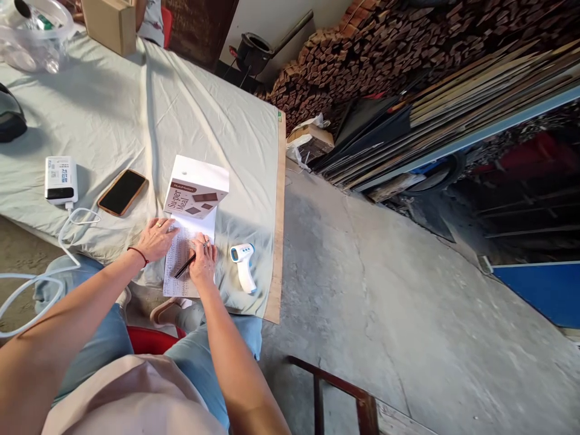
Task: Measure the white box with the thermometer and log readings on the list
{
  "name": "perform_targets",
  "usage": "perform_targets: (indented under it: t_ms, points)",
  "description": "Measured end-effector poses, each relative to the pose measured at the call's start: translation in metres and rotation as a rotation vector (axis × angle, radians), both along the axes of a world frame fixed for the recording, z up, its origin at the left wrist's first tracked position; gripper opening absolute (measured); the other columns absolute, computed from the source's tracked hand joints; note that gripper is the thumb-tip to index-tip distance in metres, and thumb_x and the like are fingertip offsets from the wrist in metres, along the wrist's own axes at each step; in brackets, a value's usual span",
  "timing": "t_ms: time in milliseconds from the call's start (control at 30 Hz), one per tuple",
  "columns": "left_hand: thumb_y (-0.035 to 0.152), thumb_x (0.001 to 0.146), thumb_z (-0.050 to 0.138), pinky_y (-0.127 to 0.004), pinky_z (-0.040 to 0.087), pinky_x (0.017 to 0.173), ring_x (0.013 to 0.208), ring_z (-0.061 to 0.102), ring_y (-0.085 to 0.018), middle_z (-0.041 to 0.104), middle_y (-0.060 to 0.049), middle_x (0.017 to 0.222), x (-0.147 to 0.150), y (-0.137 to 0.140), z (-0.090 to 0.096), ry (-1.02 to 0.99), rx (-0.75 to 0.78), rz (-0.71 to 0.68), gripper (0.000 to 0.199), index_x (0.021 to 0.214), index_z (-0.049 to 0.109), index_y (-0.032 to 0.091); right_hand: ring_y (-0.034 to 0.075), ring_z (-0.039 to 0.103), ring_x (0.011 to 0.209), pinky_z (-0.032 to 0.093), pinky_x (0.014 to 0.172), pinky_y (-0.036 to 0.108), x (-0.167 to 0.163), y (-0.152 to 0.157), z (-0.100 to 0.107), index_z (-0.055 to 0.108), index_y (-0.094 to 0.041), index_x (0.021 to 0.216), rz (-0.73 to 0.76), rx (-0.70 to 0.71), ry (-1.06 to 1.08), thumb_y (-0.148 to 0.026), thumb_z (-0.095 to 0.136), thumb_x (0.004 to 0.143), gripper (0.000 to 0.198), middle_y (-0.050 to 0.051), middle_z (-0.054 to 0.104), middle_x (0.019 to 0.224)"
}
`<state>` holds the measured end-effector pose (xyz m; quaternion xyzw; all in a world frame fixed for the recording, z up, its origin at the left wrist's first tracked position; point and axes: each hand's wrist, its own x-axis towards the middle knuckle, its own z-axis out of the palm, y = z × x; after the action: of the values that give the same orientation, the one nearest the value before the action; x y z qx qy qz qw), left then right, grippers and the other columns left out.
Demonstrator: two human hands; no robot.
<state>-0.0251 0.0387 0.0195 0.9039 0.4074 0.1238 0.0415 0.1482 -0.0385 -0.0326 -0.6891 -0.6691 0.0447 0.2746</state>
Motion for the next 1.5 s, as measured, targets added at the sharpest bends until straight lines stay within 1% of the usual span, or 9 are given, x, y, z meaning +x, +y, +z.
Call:
perform_targets:
  t_ms: [233, 467, 700, 833, 967, 1133, 1267, 1367, 1500]
  points:
    - [0.015, 0.094, 0.039, -0.039, 0.037, 0.112, 0.136, 0.045, -0.023, 0.056, -0.014, 0.141, 0.031, -0.006, -0.009, -0.051, -0.056, -0.098, 0.043, 0.134, 0.053, 0.012, 0.021, 0.043, 0.138, 0.032, 0.115, 0.050, 0.000, -0.001, -0.008, 0.057, -0.019, 0.126, -0.008, 0.065, 0.139, -0.007, 0.034, 0.089, 0.046, 0.012, 0.056, 0.141]
    - [0.042, 0.092, 0.052, -0.053, 0.026, 0.115, 0.144, 0.031, -0.037, 0.039, -0.023, 0.152, 0.040, -0.022, -0.019, 0.002, -0.024, -0.089, 0.059, 0.141, 0.046, 0.011, 0.022, 0.060, 0.120, 0.047, 0.105, 0.046, 0.007, -0.004, -0.012, 0.061, -0.018, 0.122, 0.010, 0.166, 0.382, -0.028, 0.037, 0.097, 0.036, 0.013, 0.067, 0.123]
    - [0.050, 0.092, 0.050, -0.053, 0.024, 0.115, 0.145, 0.028, -0.038, 0.035, -0.024, 0.155, 0.032, -0.017, -0.018, 0.068, -0.012, -0.176, 0.065, 0.144, 0.044, 0.011, 0.018, 0.067, 0.099, 0.052, 0.093, 0.037, 0.005, -0.022, 0.010, 0.048, -0.017, 0.134, -0.020, 0.140, 0.599, -0.039, 0.033, 0.100, 0.043, 0.007, 0.073, 0.103]
    - [0.052, 0.093, 0.050, -0.053, 0.023, 0.116, 0.146, 0.028, -0.038, 0.033, -0.024, 0.156, 0.032, -0.015, -0.020, 0.065, -0.010, -0.193, 0.067, 0.145, 0.043, 0.010, 0.017, 0.066, 0.085, 0.051, 0.085, 0.034, 0.021, -0.028, 0.028, 0.051, -0.017, 0.129, -0.120, 0.220, 0.555, -0.044, 0.030, 0.101, 0.045, 0.006, 0.072, 0.090]
    - [0.052, 0.093, 0.050, -0.054, 0.023, 0.116, 0.146, 0.027, -0.039, 0.032, -0.024, 0.156, 0.034, -0.013, -0.024, 0.052, -0.010, -0.195, 0.068, 0.146, 0.042, 0.010, 0.018, 0.066, 0.092, 0.050, 0.090, 0.036, 0.036, -0.027, 0.038, 0.056, -0.019, 0.120, -0.070, 0.221, 0.533, -0.044, 0.033, 0.100, 0.040, 0.007, 0.072, 0.097]
    - [0.051, 0.091, 0.054, -0.053, 0.024, 0.117, 0.147, 0.027, -0.036, 0.033, -0.021, 0.157, 0.030, -0.008, -0.023, 0.064, -0.026, -0.228, 0.067, 0.146, 0.042, 0.014, 0.020, 0.065, 0.106, 0.050, 0.097, 0.040, 0.031, -0.039, 0.026, 0.058, -0.019, 0.122, 0.032, 0.132, 0.585, -0.039, 0.043, 0.097, 0.035, 0.009, 0.072, 0.112]
    - [0.048, 0.093, 0.051, -0.051, 0.022, 0.118, 0.148, 0.025, -0.033, 0.031, -0.019, 0.158, 0.025, -0.008, -0.019, 0.075, -0.064, -0.247, 0.064, 0.146, 0.042, 0.015, 0.020, 0.066, 0.103, 0.050, 0.097, 0.039, 0.025, -0.049, 0.018, 0.057, -0.020, 0.128, 0.106, 0.054, 0.560, -0.039, 0.043, 0.097, 0.040, 0.008, 0.072, 0.108]
    - [0.044, 0.093, 0.050, -0.051, 0.019, 0.119, 0.149, 0.024, -0.032, 0.031, -0.018, 0.159, 0.025, -0.011, -0.015, 0.057, -0.094, -0.249, 0.062, 0.147, 0.041, 0.014, 0.018, 0.065, 0.092, 0.052, 0.089, 0.035, 0.027, -0.046, 0.026, 0.054, -0.019, 0.133, 0.057, 0.096, 0.553, -0.041, 0.037, 0.099, 0.044, 0.006, 0.071, 0.099]
    - [0.040, 0.094, 0.049, -0.051, 0.017, 0.120, 0.149, 0.025, -0.030, 0.032, -0.015, 0.159, 0.027, -0.016, -0.013, 0.043, -0.131, -0.219, 0.060, 0.148, 0.040, 0.014, 0.018, 0.063, 0.089, 0.051, 0.086, 0.034, 0.031, -0.025, 0.040, 0.062, -0.018, 0.119, -0.066, 0.171, 0.569, -0.043, 0.036, 0.098, 0.042, 0.007, 0.067, 0.097]
